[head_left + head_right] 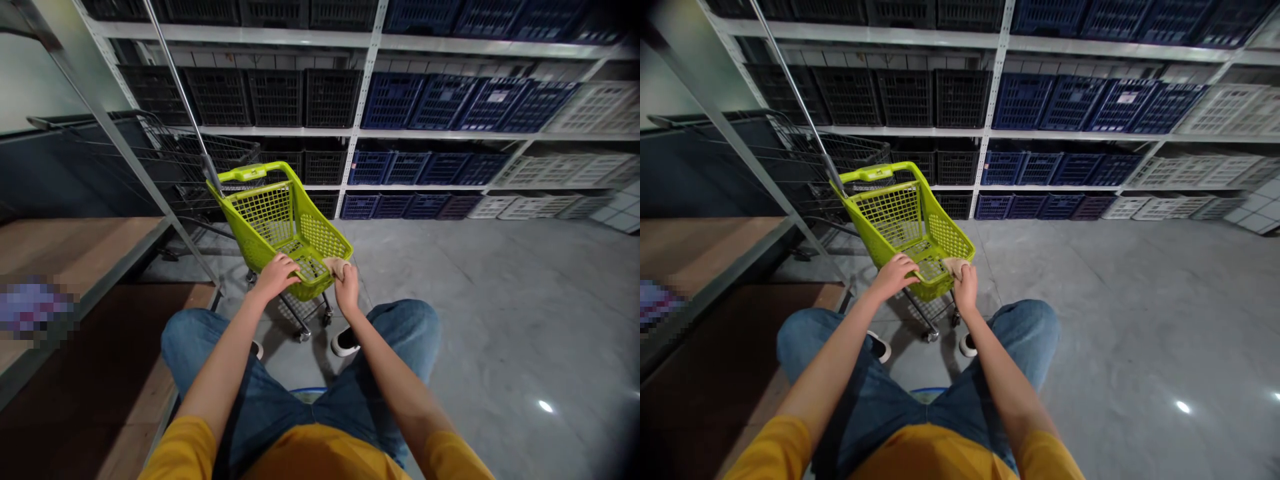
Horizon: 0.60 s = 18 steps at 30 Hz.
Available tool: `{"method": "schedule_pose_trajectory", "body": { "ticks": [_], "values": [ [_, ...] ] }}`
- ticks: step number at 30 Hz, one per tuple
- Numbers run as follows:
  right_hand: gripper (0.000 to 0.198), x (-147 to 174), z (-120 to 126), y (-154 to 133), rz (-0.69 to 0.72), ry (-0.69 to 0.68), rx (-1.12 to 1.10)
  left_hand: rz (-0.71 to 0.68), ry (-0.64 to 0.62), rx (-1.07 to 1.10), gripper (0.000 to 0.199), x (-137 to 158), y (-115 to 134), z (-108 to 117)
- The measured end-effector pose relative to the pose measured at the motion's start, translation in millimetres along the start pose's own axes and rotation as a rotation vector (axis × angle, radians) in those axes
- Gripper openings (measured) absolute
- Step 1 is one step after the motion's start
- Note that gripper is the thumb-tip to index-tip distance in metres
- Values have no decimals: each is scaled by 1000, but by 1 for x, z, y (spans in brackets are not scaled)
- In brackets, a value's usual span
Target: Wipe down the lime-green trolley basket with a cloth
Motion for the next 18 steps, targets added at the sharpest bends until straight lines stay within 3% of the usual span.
{"method": "schedule_pose_trajectory", "body": {
  "ticks": [2, 7, 12, 15, 18],
  "values": [
    [21, 9, -3, -1, -68, 42, -12, 10, 19, -1, 21, -1, 4, -1],
    [25, 33, -11, -53, 156, -75, -172, 42, 29, -43, 21, 1, 6, -2],
    [9, 10, 20, -29, -52, 182, -176, 78, 39, -77, 21, 7, 7, 2],
    [8, 26, -12, -16, -86, 79, -186, 74, 50, -97, 21, 9, 13, 2],
    [9, 65, -55, -4, -126, -59, -183, 65, 54, -126, 23, 10, 17, 1]
  ]
}}
Point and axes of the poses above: each hand's wrist, its own x-axis away from the middle knuckle, its own z-axis out of the back of the hand, y = z × x, the point moved 9 cm from there along -x, towards the middle knuckle, and after that the axes turned 14 degrees about x, right-handed, at the moved point
